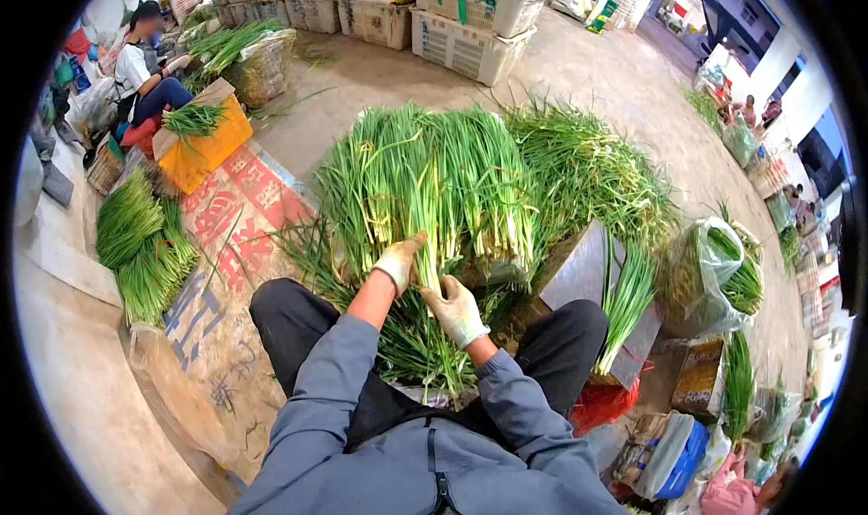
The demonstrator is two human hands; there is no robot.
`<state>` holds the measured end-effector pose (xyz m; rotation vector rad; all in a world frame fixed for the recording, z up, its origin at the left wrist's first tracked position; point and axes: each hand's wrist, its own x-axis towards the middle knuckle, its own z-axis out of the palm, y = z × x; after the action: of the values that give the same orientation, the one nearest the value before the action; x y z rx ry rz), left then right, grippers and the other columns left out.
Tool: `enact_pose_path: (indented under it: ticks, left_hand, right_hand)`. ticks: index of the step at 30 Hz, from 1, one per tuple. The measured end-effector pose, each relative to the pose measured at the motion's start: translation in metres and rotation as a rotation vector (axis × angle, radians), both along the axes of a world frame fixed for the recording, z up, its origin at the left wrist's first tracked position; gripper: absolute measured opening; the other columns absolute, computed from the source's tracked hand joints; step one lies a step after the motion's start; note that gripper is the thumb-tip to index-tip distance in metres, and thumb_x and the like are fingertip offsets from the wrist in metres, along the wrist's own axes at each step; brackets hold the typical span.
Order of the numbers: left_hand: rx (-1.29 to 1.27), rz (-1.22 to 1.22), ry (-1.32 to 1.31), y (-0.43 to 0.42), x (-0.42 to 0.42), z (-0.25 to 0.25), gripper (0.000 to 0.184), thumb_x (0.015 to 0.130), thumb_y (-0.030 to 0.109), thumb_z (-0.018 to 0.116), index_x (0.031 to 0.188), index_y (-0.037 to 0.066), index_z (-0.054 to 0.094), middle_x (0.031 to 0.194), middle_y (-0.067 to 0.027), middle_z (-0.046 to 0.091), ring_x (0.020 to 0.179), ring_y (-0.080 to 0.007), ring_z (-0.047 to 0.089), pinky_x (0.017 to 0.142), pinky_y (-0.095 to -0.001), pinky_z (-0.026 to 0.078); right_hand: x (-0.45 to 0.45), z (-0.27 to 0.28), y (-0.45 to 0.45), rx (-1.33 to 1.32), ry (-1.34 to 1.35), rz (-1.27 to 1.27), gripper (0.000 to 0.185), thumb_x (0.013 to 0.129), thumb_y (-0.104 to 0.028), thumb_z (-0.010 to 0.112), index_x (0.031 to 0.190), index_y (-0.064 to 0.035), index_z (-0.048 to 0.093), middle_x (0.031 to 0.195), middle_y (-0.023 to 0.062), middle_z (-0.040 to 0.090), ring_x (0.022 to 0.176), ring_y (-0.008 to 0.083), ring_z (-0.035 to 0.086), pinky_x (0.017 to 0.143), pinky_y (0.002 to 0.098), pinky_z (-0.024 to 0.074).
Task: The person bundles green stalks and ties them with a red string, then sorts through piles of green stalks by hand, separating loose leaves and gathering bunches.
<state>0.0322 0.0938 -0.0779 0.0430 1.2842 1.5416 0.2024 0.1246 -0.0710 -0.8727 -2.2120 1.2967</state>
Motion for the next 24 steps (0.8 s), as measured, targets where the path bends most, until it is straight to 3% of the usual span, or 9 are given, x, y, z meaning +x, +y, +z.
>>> enact_pose_path:
  ticks: [5,8,10,11,13,15,16,18,24]
  left_hand:
    - [0.086,-0.016,-0.105,0.004,-0.013,-0.040,0.030,0.102,0.019,0.050,0.120,-0.004,0.058,0.100,-0.0180,0.071,0.080,-0.0301,0.071,0.066,-0.0409,0.060]
    - [0.121,0.010,-0.182,-0.006,-0.018,-0.038,0.033,0.104,0.019,0.045,0.123,-0.004,0.057,0.110,-0.0202,0.070,0.089,-0.0300,0.072,0.068,-0.0387,0.062]
    - [0.117,-0.029,-0.132,-0.010,-0.015,-0.039,0.034,0.104,0.020,0.044,0.125,-0.005,0.056,0.112,-0.0201,0.069,0.091,-0.0314,0.071,0.072,-0.0413,0.062]
    - [0.117,-0.032,-0.129,-0.010,-0.014,-0.040,0.034,0.104,0.020,0.044,0.125,-0.005,0.056,0.112,-0.0201,0.069,0.091,-0.0314,0.071,0.072,-0.0413,0.062]
    - [0.072,-0.025,-0.186,-0.013,-0.007,-0.046,0.034,0.103,0.020,0.048,0.124,-0.005,0.058,0.106,-0.0189,0.071,0.082,-0.0317,0.071,0.072,-0.0420,0.060]
    - [0.045,-0.082,-0.215,-0.015,-0.008,-0.068,0.034,0.103,0.022,0.049,0.126,-0.002,0.057,0.112,-0.0190,0.069,0.086,-0.0326,0.070,0.073,-0.0454,0.059]
    - [0.029,-0.139,-0.239,-0.013,-0.009,-0.072,0.035,0.102,0.023,0.050,0.128,0.001,0.057,0.118,-0.0190,0.067,0.090,-0.0335,0.069,0.075,-0.0488,0.059]
    - [-0.111,-0.003,-0.118,-0.015,0.002,-0.066,0.034,0.098,0.028,0.060,0.127,0.012,0.062,0.122,-0.0174,0.065,0.104,-0.0326,0.062,0.075,-0.0507,0.056]
    - [-0.046,-0.002,-0.104,-0.028,-0.002,-0.069,0.031,0.100,0.018,0.053,0.123,-0.001,0.060,0.109,-0.0218,0.068,0.083,-0.0335,0.070,0.071,-0.0481,0.060]
  right_hand:
    - [0.032,0.024,-0.020,-0.489,-0.126,0.185,0.040,0.097,-0.039,0.061,0.093,0.0003,0.066,0.063,0.0076,0.058,0.057,0.0168,0.056,0.057,0.0353,0.0474]
    - [0.063,-0.059,-0.030,0.402,-0.260,1.112,0.042,0.091,-0.041,0.065,0.105,-0.0015,0.070,0.090,0.0162,0.071,0.080,0.0279,0.068,0.071,0.0384,0.0546]
    - [0.075,-0.003,-0.021,-0.067,-0.867,1.169,0.052,0.084,-0.046,0.069,0.115,-0.0049,0.070,0.111,0.0195,0.071,0.098,0.0327,0.069,0.087,0.0417,0.0541]
    - [0.070,-0.007,-0.009,0.098,-0.986,0.934,0.059,0.078,-0.049,0.072,0.120,-0.0068,0.069,0.116,0.0210,0.069,0.104,0.0321,0.068,0.094,0.0430,0.0512]
    - [0.055,-0.009,0.031,0.128,-0.560,0.547,0.054,0.087,-0.047,0.065,0.119,-0.0039,0.069,0.107,0.0182,0.072,0.096,0.0332,0.070,0.087,0.0401,0.0543]
    - [0.029,0.013,0.039,-0.468,-0.306,0.148,0.056,0.092,-0.046,0.059,0.116,0.0041,0.067,0.102,0.0202,0.072,0.089,0.0272,0.070,0.082,0.0372,0.0544]
    - [0.012,-0.002,0.037,-0.351,-0.234,0.054,0.043,0.091,-0.036,0.068,0.108,0.0032,0.070,0.089,0.0089,0.072,0.071,0.0125,0.064,0.064,0.0294,0.0524]
    - [-0.009,-0.035,0.038,-0.335,-0.208,0.109,0.044,0.090,-0.034,0.070,0.112,0.0040,0.069,0.092,0.0082,0.072,0.073,0.0113,0.064,0.068,0.0285,0.0518]
    - [0.000,-0.042,0.023,-0.688,0.101,-0.215,0.036,0.085,-0.023,0.078,0.110,0.0013,0.070,0.089,0.0029,0.070,0.068,0.0097,0.059,0.061,0.0263,0.0476]
